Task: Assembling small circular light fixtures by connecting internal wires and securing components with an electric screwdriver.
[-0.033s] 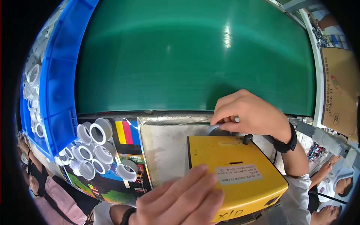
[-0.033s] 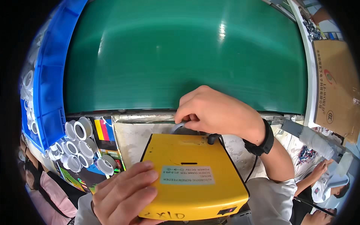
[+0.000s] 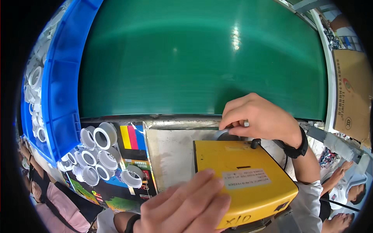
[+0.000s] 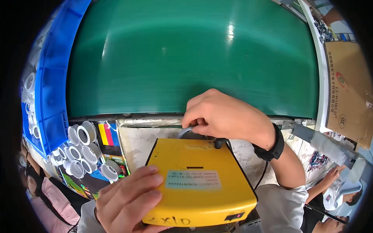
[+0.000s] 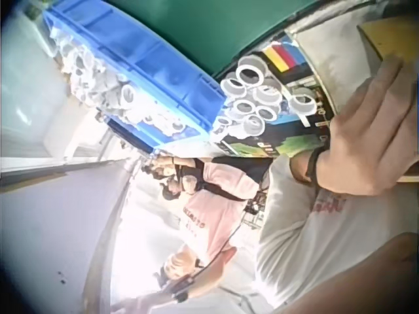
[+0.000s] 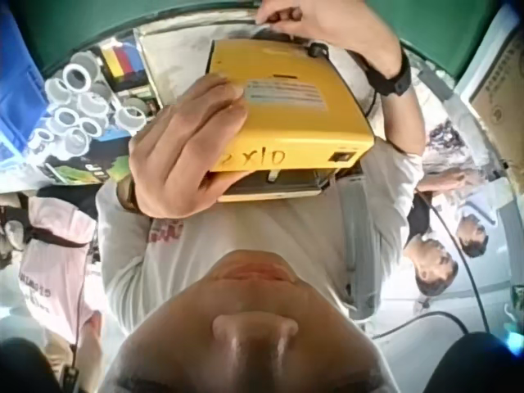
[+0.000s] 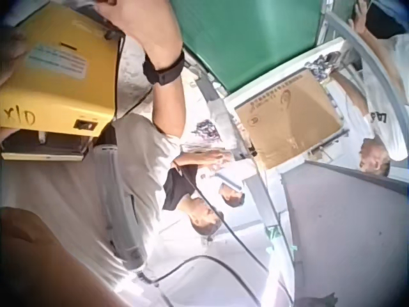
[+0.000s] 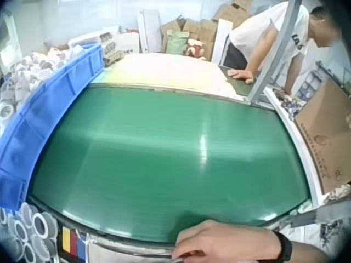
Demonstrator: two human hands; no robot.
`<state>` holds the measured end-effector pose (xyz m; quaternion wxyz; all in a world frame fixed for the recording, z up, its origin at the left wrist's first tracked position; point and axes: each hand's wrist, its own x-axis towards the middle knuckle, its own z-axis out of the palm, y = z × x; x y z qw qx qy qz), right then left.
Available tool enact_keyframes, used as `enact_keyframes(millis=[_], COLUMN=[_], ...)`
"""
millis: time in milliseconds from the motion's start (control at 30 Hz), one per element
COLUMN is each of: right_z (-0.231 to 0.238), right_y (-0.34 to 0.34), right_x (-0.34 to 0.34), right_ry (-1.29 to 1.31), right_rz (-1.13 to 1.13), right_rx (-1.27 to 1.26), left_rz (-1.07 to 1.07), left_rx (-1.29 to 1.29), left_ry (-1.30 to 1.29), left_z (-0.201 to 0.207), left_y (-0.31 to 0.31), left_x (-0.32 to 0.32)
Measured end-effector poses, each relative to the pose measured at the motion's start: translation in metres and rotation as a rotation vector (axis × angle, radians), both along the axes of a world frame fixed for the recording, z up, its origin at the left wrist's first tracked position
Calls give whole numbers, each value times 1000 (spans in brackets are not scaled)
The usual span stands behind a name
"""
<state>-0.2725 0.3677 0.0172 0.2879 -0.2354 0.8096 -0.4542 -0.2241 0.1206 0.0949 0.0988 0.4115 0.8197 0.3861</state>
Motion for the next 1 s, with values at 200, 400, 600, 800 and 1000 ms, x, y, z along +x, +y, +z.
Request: enact_keyframes(millis=[200,400,600,800,1000], right_z=[0,1,4,39,147], right_y=[-1,-2,-2,8,53], right_x=[4,6,7,1,29], right_ry=[40,-17,6,113,421], right_rz=[-24,-31,-43,-146,-438], right_rx=[-22,31,24,17,-463], left_rz=[53,83,86,342,403], left_rx=[218,22,148,248,360], left_ry=[58,-164,-310,169,245], left_z=[-26,10,5,-2,10], left_y=[-5,2,-8,-27,-55], left_x=[3,1,2,15,32])
